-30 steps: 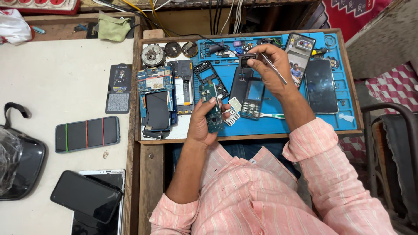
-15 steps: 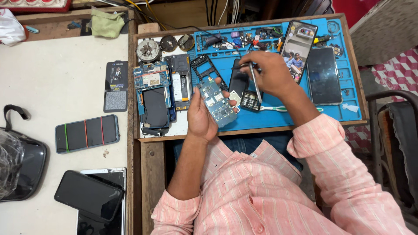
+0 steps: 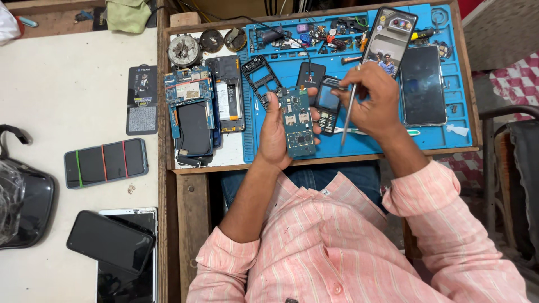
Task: The person cleans a small circuit board with a toothbrush, then uses tweezers to connect a ribbon cable to the board and a small display module. They handle the board and display, turning them over and adjusting the connection.
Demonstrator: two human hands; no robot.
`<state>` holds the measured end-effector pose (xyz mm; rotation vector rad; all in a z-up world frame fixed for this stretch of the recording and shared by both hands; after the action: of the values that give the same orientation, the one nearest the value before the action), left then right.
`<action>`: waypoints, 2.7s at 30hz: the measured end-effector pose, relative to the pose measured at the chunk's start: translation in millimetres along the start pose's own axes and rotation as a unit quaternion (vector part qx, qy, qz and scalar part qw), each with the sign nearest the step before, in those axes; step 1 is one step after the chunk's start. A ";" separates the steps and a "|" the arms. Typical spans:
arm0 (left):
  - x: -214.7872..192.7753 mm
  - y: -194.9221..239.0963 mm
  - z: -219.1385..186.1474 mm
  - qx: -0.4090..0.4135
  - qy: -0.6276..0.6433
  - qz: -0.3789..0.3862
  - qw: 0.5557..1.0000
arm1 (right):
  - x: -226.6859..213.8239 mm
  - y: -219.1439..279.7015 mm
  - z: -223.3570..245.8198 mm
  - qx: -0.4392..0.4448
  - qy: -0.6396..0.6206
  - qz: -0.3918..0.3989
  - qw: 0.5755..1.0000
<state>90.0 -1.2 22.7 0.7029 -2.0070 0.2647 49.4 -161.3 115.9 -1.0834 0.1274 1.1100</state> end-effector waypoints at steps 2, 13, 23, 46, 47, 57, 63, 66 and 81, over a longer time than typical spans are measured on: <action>0.5 -3.9 3.9 -0.011 -0.018 -0.017 1.000 | -8.5 8.5 11.6 -0.040 -0.025 -0.022 0.999; 18.7 -12.9 23.1 0.009 -0.076 -0.036 0.996 | -37.7 32.3 28.7 -0.046 0.007 -0.079 0.996; 25.2 -2.3 8.5 0.121 -0.155 -0.052 0.979 | 0.3 56.0 -9.8 0.185 -0.321 -0.065 0.927; 14.9 9.5 5.0 0.157 -0.144 -0.094 0.972 | 21.4 73.1 0.7 0.201 -0.364 -0.007 0.909; 12.3 7.2 7.7 0.138 -0.099 -0.096 0.981 | 19.2 71.0 2.7 0.196 -0.349 -0.003 0.917; 6.6 4.5 16.8 0.084 -0.066 -0.117 0.987 | -13.1 38.3 31.5 0.054 -0.127 0.102 0.985; 8.4 4.1 22.0 0.075 -0.130 -0.110 0.983 | -22.5 36.1 38.2 -0.022 -0.097 0.161 0.982; 10.8 3.8 24.0 0.062 -0.129 -0.098 0.985 | -23.6 36.3 35.7 -0.024 -0.104 0.155 0.982; 37.1 17.6 13.3 0.144 -0.332 -0.049 0.931 | -2.9 45.8 49.7 -0.088 -0.076 0.142 0.983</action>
<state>56.2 -6.6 49.1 1.1964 -2.5901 0.2907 -7.5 -124.7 114.0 -1.1566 0.0639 1.4795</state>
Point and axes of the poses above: each hand's wrist, its own y-axis away from the middle knuckle, its own x-axis out of the palm, z = x × y, the point moved 8 cm from there along -y, towards the middle knuckle, and after that the axes turned 8 degrees about -x, right-handed, at the moved point
